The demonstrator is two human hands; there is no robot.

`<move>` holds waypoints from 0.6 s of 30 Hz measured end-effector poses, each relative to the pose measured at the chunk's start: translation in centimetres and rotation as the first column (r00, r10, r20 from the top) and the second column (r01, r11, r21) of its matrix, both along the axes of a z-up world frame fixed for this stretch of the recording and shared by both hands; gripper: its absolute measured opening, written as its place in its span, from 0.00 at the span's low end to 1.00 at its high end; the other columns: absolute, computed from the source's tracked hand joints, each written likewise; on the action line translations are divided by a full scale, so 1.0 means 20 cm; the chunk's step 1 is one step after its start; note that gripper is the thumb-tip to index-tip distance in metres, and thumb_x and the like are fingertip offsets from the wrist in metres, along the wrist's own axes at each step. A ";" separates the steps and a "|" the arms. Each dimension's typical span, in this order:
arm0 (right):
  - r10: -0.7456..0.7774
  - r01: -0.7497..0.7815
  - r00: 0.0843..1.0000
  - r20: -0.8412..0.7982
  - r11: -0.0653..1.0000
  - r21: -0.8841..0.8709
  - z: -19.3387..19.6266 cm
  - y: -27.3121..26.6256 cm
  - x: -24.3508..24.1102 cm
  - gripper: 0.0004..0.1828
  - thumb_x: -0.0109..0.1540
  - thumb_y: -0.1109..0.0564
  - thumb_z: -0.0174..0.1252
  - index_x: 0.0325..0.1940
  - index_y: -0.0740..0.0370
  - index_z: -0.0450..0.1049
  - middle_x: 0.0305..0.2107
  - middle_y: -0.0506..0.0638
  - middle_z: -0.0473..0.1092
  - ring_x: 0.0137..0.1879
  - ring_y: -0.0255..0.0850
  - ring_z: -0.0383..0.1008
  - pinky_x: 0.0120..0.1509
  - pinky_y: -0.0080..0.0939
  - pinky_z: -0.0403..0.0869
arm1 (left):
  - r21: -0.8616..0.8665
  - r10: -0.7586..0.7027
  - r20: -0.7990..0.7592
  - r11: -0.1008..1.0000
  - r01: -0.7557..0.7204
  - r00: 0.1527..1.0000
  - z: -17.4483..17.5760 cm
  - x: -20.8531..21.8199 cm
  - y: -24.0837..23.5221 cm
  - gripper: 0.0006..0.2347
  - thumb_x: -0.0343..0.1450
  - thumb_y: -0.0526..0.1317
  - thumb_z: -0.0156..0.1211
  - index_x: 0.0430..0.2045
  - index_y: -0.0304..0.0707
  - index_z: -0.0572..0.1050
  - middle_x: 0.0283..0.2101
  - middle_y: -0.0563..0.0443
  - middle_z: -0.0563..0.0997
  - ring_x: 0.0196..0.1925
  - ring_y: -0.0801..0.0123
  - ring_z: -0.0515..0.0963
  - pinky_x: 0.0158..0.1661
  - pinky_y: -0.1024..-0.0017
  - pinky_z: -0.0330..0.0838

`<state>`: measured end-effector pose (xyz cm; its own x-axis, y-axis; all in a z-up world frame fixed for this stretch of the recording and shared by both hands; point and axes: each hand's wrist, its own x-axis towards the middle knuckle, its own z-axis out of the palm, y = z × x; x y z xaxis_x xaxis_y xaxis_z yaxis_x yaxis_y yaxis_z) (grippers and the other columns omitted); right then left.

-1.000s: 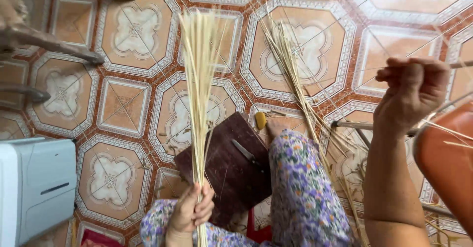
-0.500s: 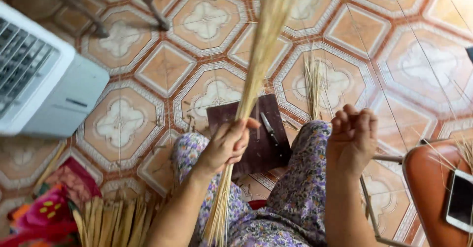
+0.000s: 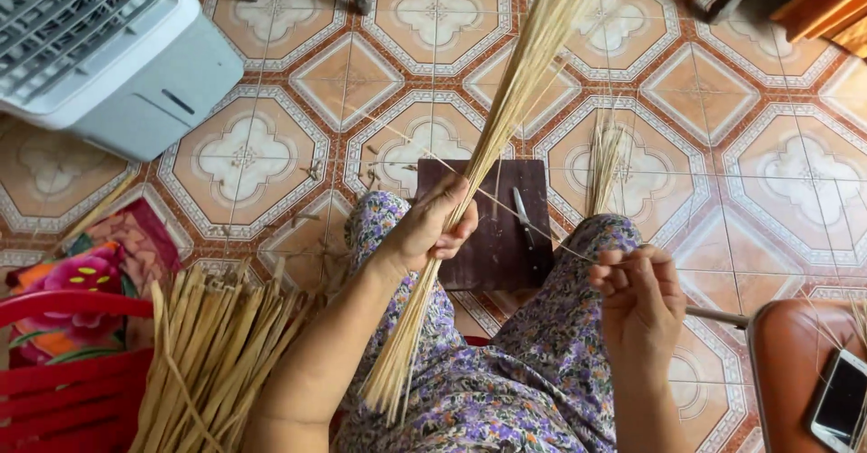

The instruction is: Shaving, cutting, and arranging thin bamboo strips to prepare for weaving.

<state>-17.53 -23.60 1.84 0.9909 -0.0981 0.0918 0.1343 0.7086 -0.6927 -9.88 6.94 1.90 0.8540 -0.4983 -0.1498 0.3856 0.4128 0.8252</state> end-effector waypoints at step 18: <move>0.542 -0.462 0.841 -0.002 0.715 -0.524 0.53 0.87 0.63 0.06 0.71 0.57 0.49 0.45 0.63 0.67 0.40 0.57 0.78 0.45 0.43 0.83 0.51 0.44 0.84 | 0.741 -0.117 0.589 0.474 -0.476 0.800 0.14 -0.27 -0.16 0.20 0.79 0.54 0.39 0.51 0.39 0.74 0.14 0.47 0.72 0.13 0.61 0.74 0.17 0.59 0.66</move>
